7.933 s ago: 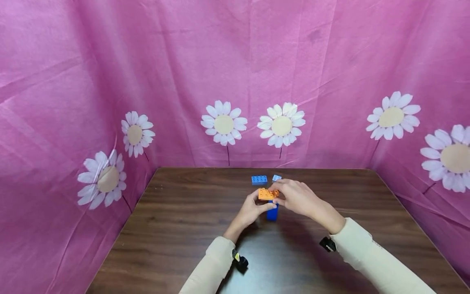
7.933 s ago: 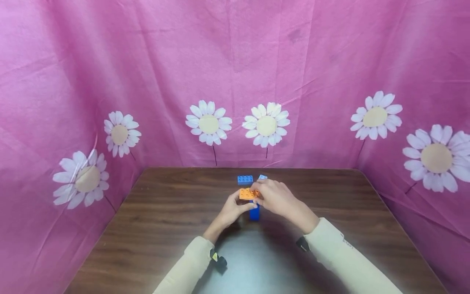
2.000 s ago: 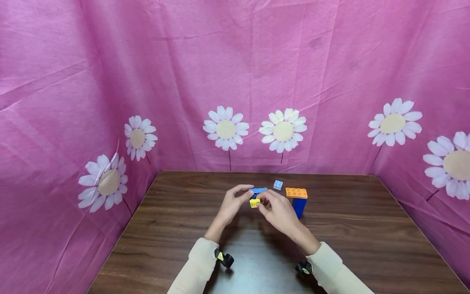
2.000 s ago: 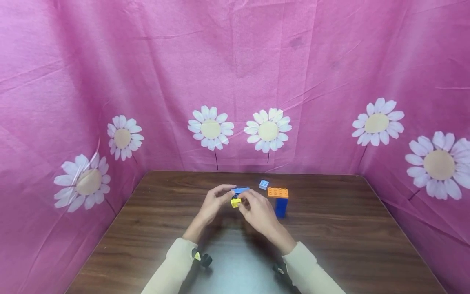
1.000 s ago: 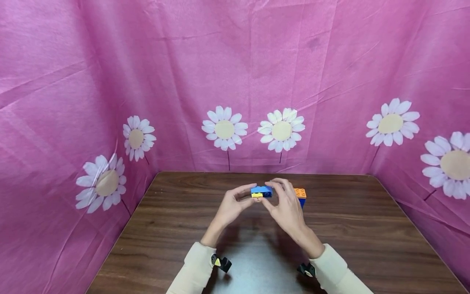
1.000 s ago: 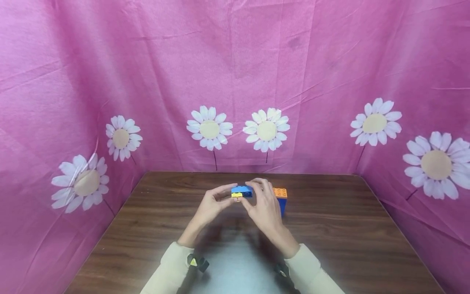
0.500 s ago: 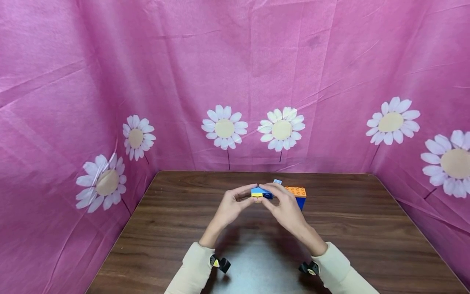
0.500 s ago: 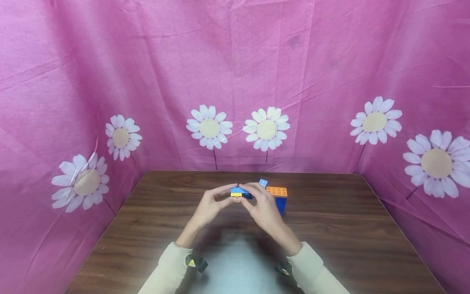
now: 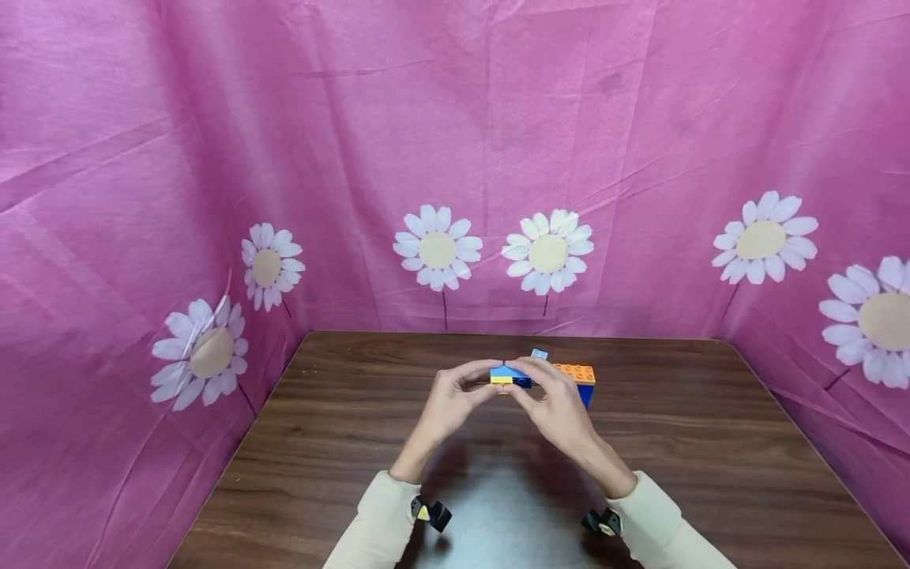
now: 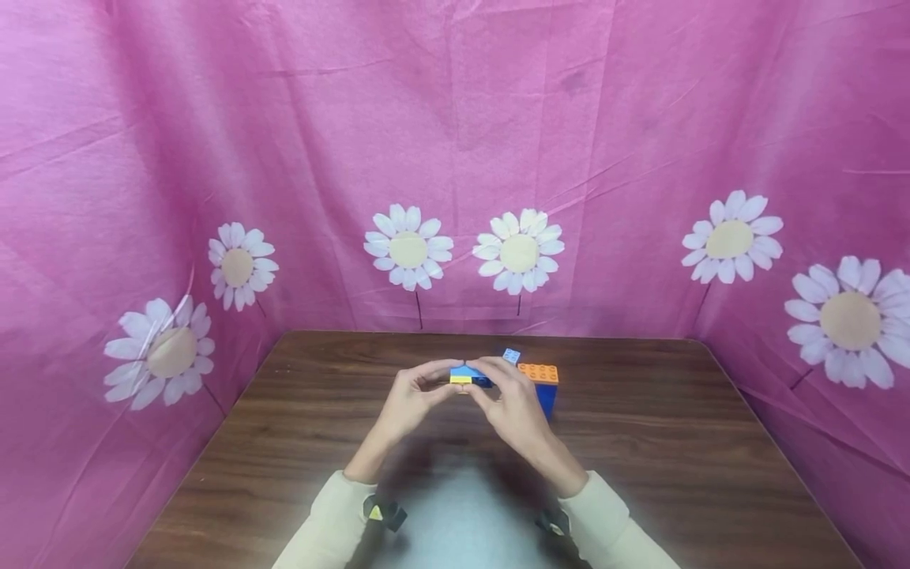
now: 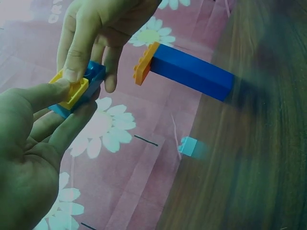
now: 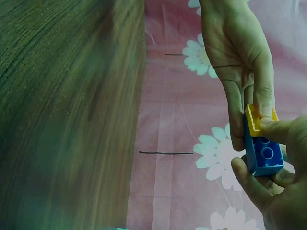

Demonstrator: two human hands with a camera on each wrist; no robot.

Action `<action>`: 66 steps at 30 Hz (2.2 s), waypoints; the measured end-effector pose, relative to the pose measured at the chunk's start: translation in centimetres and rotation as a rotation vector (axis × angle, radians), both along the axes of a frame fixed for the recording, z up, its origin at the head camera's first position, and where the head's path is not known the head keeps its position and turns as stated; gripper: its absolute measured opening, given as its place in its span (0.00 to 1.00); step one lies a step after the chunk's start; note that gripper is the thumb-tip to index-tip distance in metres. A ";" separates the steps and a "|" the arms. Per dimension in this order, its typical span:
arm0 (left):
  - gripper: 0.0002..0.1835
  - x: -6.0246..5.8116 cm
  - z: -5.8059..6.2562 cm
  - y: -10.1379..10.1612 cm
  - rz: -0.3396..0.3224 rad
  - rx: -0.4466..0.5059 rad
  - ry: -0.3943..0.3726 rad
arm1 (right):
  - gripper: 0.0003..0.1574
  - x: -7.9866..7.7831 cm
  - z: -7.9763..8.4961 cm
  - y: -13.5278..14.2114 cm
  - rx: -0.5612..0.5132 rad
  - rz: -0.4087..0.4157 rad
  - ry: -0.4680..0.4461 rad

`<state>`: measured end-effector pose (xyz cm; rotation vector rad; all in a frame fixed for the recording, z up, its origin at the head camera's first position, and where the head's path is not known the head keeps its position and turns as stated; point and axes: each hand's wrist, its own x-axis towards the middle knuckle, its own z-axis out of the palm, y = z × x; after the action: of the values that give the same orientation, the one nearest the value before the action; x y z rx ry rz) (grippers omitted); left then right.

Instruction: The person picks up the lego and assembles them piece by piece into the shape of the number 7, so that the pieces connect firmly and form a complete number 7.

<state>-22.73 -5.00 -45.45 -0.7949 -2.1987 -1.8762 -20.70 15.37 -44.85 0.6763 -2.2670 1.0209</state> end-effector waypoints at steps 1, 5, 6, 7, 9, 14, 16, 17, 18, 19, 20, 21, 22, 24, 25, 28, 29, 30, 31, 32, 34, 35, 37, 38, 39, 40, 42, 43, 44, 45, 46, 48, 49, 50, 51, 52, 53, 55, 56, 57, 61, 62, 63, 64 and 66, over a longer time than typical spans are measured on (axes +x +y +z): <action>0.19 0.0 0.1 0.0 -0.011 0.007 -0.016 | 0.24 0.0 0.0 0.0 0.001 -0.003 0.001; 0.19 -0.2 0.2 0.0 -0.078 0.046 -0.110 | 0.24 -0.2 -0.2 0.3 0.008 -0.005 -0.011; 0.20 -0.2 0.2 0.0 -0.096 0.054 -0.139 | 0.24 -0.3 -0.2 0.4 0.013 -0.006 -0.009; 0.20 -0.2 0.3 0.1 -0.116 0.066 -0.171 | 0.24 -0.3 -0.3 0.5 0.019 -0.006 -0.011; 0.20 -0.2 0.3 0.2 -0.145 0.084 -0.231 | 0.25 -0.5 -0.4 0.7 0.027 -0.001 -0.007; 0.25 -0.3 0.5 1.2 -0.188 0.117 -0.325 | 0.28 -0.9 -0.5 1.1 0.019 0.037 0.051; 0.26 -0.4 0.6 1.7 -0.190 0.116 -0.348 | 0.29 -1.0 -0.5 1.2 0.017 0.066 0.067; 0.26 -0.5 0.6 2.0 -0.188 0.115 -0.360 | 0.29 -1.0 -0.5 1.2 0.020 0.075 0.076; 0.25 -0.5 0.6 2.2 -0.183 0.119 -0.374 | 0.29 -1.1 -0.5 1.3 0.023 0.084 0.078; 0.25 -0.6 0.7 2.4 -0.178 0.123 -0.385 | 0.29 -1.1 -0.5 1.3 0.029 0.090 0.079; 0.24 -0.7 0.7 2.6 -0.170 0.126 -0.394 | 0.29 -1.1 -0.5 1.4 0.037 0.096 0.074; 0.24 -0.8 0.7 2.7 -0.163 0.129 -0.405 | 0.29 -1.1 -0.5 1.5 0.046 0.099 0.072; 0.24 -0.8 0.7 2.9 -0.154 0.134 -0.413 | 0.30 -1.1 -0.4 1.7 0.055 0.102 0.075; 0.23 -0.9 0.7 3.1 -0.138 0.142 -0.427 | 0.32 -1.1 -0.2 2.2 0.069 0.106 0.069; 0.22 -1.0 0.8 3.2 -0.132 0.146 -0.430 | 0.33 -1.1 -0.1 2.5 0.071 0.108 0.067; 0.21 -1.2 0.9 3.5 -0.106 0.144 -0.430 | 0.34 -1.3 0.3 3.9 0.077 0.097 0.055; 0.20 -1.3 0.9 3.6 -0.100 0.144 -0.426 | 0.33 -1.4 0.4 4.4 0.083 0.082 0.043; 0.20 -1.3 0.9 3.7 -0.094 0.139 -0.425 | 0.33 -1.5 0.5 5.0 0.087 0.070 0.028; 0.20 -1.4 0.9 3.9 -0.086 0.133 -0.424 | 0.32 -1.6 0.6 5.5 0.098 0.053 0.011; 0.21 -1.5 0.8 4.0 -0.079 0.127 -0.423 | 0.31 -1.7 0.6 6.1 0.108 0.037 -0.008; 0.21 -1.6 0.8 4.4 -0.055 0.113 -0.419 | 0.29 -1.8 0.6 7.1 0.125 0.005 -0.031; 0.21 -1.6 0.7 4.6 -0.045 0.107 -0.419 | 0.28 -1.9 0.5 7.6 0.133 -0.009 -0.034; 0.21 -1.8 0.7 5.1 -0.028 0.101 -0.419 | 0.26 -2.0 0.4 8.5 0.139 -0.028 -0.029; 0.20 -2.0 0.6 5.3 -0.020 0.104 -0.416 | 0.26 -2.1 0.3 8.9 0.139 -0.038 -0.027; 0.20 -2.1 0.7 5.6 -0.015 0.107 -0.411 | 0.26 -2.2 0.1 9.4 0.142 -0.048 -0.030; 0.20 -2.2 0.8 5.8 -0.015 0.106 -0.405 | 0.26 -2.3 0.0 9.8 0.142 -0.053 -0.041; 0.20 -2.5 0.9 6.3 -0.016 0.105 -0.391 | 0.26 -2.5 -0.4 10.4 0.145 -0.064 -0.100; 0.19 -2.7 1.0 6.6 -0.017 0.106 -0.386 | 0.26 -2.5 -0.7 10.8 0.150 -0.068 -0.138; 0.19 -2.8 1.0 6.9 -0.019 0.103 -0.378 | 0.26 -2.6 -0.9 11.0 0.156 -0.073 -0.174; 0.18 -2.9 1.0 7.2 -0.021 0.093 -0.371 | 0.26 -2.6 -1.2 11.2 0.160 -0.078 -0.208; 0.18 -3.1 1.1 7.5 -0.022 0.080 -0.366 | 0.26 -2.7 -1.5 11.3 0.163 -0.084 -0.233; 0.18 -3.3 1.1 8.0 -0.029 0.063 -0.361 | 0.25 -2.8 -2.0 11.5 0.166 -0.097 -0.254; 0.18 -3.5 1.1 8.2 -0.031 0.052 -0.357 | 0.25 -2.8 -2.2 11.6 0.161 -0.103 -0.252; 0.18 -3.6 1.1 8.4 -0.032 0.042 -0.353 | 0.24 -2.8 -2.3 11.6 0.152 -0.106 -0.245; 0.18 -3.7 1.1 8.6 -0.033 0.032 -0.348 | 0.24 -2.9 -2.4 11.6 0.140 -0.106 -0.237; 0.18 -3.8 1.1 8.8 -0.034 0.025 -0.343 | 0.24 -3.0 -2.5 11.5 0.133 -0.107 -0.229; 0.18 -3.9 1.1 8.9 -0.035 0.018 -0.338 | 0.24 -3.0 -2.5 11.5 0.125 -0.106 -0.222; 0.18 -4.1 1.0 9.2 -0.035 -0.006 -0.326 | 0.24 -3.1 -2.4 11.4 0.117 -0.102 -0.218; 0.18 -4.2 0.9 9.3 -0.039 -0.017 -0.324 | 0.24 -3.1 -2.4 11.4 0.114 -0.100 -0.222; 0.18 -4.3 0.8 9.4 -0.045 -0.030 -0.321 | 0.24 -3.2 -2.4 11.4 0.112 -0.101 -0.229; 0.18 -4.4 0.3 9.7 -0.065 -0.056 -0.318 | 0.24 -3.2 -2.6 11.4 0.112 -0.111 -0.254; 0.18 -4.5 0.2 9.8 -0.067 -0.057 -0.316 | 0.24 -3.2 -2.6 11.4 0.110 -0.114 -0.255; 0.18 -4.5 0.2 9.9 -0.069 -0.056 -0.314 | 0.23 -3.2 -2.6 11.4 0.109 -0.116 -0.255; 0.18 -4.6 0.1 9.9 -0.070 -0.053 -0.316 | 0.23 -3.2 -2.6 11.4 0.109 -0.119 -0.253; 0.16 -4.7 0.2 10.1 -0.075 -0.047 -0.326 | 0.23 -3.2 -2.7 11.4 0.106 -0.121 -0.247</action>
<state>-27.41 5.09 -45.28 -0.6236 -2.4381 -2.1291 -23.90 26.80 -47.52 0.4688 -2.5569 0.9769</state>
